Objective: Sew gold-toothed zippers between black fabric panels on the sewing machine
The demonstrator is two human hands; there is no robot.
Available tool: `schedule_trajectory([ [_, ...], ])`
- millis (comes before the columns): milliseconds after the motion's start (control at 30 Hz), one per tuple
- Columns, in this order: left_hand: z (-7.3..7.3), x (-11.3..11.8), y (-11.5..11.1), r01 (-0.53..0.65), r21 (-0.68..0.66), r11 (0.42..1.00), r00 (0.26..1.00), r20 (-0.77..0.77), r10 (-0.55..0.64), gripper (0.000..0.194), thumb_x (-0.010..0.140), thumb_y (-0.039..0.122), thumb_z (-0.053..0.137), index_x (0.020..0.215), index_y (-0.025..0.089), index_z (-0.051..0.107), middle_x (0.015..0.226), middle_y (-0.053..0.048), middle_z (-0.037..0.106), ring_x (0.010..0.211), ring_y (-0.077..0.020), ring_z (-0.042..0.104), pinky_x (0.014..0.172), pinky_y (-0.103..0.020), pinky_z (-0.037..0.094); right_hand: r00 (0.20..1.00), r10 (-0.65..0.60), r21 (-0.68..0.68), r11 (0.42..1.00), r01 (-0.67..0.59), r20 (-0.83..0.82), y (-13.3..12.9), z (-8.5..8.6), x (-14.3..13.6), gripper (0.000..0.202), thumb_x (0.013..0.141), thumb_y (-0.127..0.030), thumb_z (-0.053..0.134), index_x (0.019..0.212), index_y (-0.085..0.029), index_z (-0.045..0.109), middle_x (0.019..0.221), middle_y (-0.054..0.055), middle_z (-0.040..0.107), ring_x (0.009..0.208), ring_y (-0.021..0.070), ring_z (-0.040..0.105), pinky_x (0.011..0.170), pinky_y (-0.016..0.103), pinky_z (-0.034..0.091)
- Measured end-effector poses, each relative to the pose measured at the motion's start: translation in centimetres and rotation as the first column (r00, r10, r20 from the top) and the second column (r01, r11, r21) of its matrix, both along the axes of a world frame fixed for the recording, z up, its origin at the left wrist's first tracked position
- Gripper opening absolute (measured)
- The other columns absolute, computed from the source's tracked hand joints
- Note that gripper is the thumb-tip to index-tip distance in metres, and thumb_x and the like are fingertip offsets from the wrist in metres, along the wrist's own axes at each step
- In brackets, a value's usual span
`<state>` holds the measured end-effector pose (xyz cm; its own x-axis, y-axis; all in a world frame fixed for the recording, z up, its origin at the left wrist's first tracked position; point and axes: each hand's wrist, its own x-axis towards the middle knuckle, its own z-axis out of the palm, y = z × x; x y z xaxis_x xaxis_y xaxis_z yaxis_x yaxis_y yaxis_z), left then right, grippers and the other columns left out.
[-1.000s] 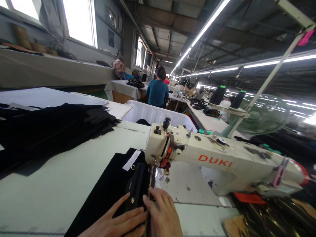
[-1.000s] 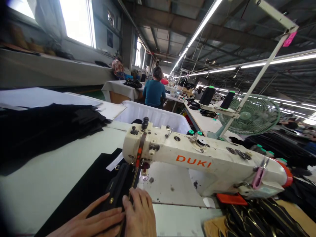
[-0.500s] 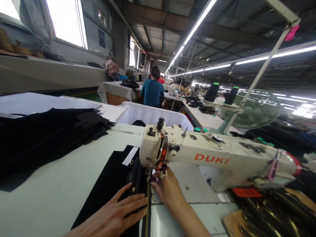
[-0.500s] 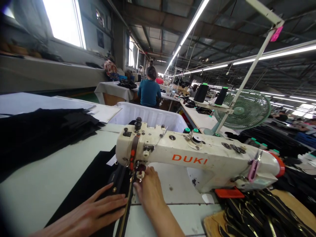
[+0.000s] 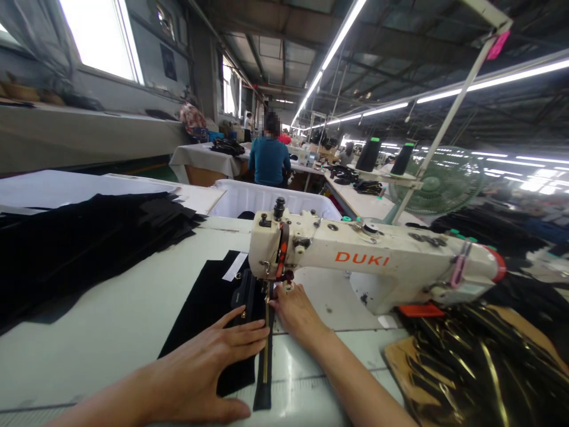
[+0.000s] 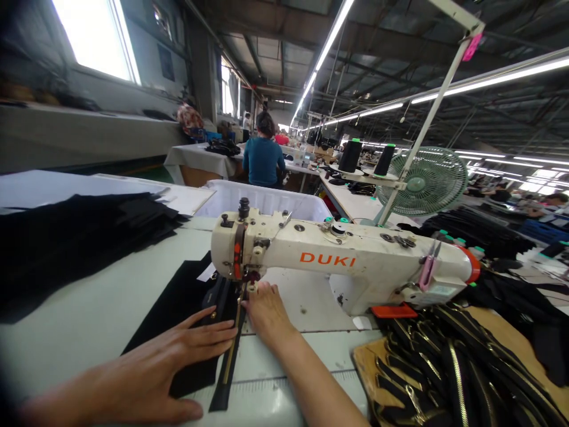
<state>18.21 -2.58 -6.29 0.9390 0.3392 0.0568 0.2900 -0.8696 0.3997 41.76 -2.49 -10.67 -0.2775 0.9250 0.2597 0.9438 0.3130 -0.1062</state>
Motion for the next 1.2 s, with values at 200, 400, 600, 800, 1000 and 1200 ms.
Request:
schedule_trajectory([
  [200, -0.2, 0.2, 0.6, 0.035, -0.085, 0.996, 0.999, 0.026, -0.033, 0.077, 0.082, 0.056, 0.073, 0.147, 0.029, 0.044, 0.15, -0.007, 0.045, 0.139, -0.0313, 0.041, 0.121, -0.052, 0.014, 0.982, -0.14, -0.123, 0.985, 0.125, -0.124, -0.1, 1.2, 0.0, 0.008, 0.084, -0.011, 0.067, 0.089, -0.018, 0.068, 0.09, 0.005, 0.071, 0.088, 0.0203, 0.065, 0.077, 0.027, 0.047],
  [400, 0.4, 0.7, 0.5, 0.065, -0.079, 0.995, 0.996, 0.072, -0.059, 0.071, 0.083, 0.055, 0.072, 0.143, 0.024, 0.05, 0.145, -0.009, 0.052, 0.135, -0.0309, 0.047, 0.121, -0.053, 0.017, 0.931, -0.314, -0.104, 0.949, 0.299, -0.189, -0.2, 1.1, -1.1, 0.011, 0.086, -0.015, 0.062, 0.077, -0.018, 0.069, 0.083, 0.007, 0.07, 0.088, 0.0234, 0.064, 0.077, 0.029, 0.045],
  [600, 0.5, 1.1, 0.6, 0.084, -0.089, 0.993, 0.994, 0.073, -0.078, 0.068, 0.084, 0.054, 0.071, 0.142, 0.024, 0.053, 0.141, -0.011, 0.056, 0.134, -0.0315, 0.048, 0.12, -0.053, 0.02, 0.884, -0.404, -0.038, 0.913, 0.407, -0.236, 0.3, 0.2, -2.3, 0.01, 0.091, -0.018, 0.059, 0.088, -0.015, 0.069, 0.093, 0.012, 0.067, 0.098, 0.0279, 0.061, 0.08, 0.035, 0.046],
  [800, 0.4, 1.0, 0.7, 0.082, -0.082, 0.993, 0.996, 0.032, -0.08, 0.07, 0.083, 0.054, 0.072, 0.144, 0.026, 0.05, 0.142, -0.009, 0.056, 0.136, -0.0305, 0.046, 0.12, -0.052, 0.017, 0.893, -0.344, 0.027, 0.93, 0.367, -0.289, 4.3, -0.2, -1.7, 0.014, 0.095, -0.025, 0.06, 0.104, -0.016, 0.065, 0.11, 0.007, 0.064, 0.106, 0.023, 0.059, 0.094, 0.044, 0.047],
  [1000, 0.2, 0.2, 0.4, 0.051, -0.054, 0.997, 0.997, 0.054, -0.048, 0.073, 0.082, 0.057, 0.071, 0.145, 0.03, 0.048, 0.149, -0.007, 0.048, 0.137, -0.032, 0.044, 0.122, -0.05, 0.015, 0.958, -0.025, 0.104, 0.993, 0.057, -0.286, 0.2, 0.3, 0.8, 0.027, 0.09, -0.012, 0.054, 0.116, -0.015, 0.063, 0.117, 0.014, 0.062, 0.112, 0.0248, 0.058, 0.097, 0.04, 0.049],
  [1200, 0.3, -0.1, 0.8, 0.026, -0.011, 1.0, 0.994, 0.105, -0.025, 0.075, 0.079, 0.054, 0.075, 0.146, 0.035, 0.046, 0.139, -0.004, 0.055, 0.132, -0.031, 0.05, 0.122, -0.045, 0.019, 0.947, 0.247, 0.08, 0.969, -0.235, -0.205, -3.7, -0.6, 1.0, 0.043, 0.086, -0.002, 0.049, 0.122, -0.023, 0.058, 0.126, 0.004, 0.064, 0.122, 0.0209, 0.056, 0.115, 0.049, 0.032],
])
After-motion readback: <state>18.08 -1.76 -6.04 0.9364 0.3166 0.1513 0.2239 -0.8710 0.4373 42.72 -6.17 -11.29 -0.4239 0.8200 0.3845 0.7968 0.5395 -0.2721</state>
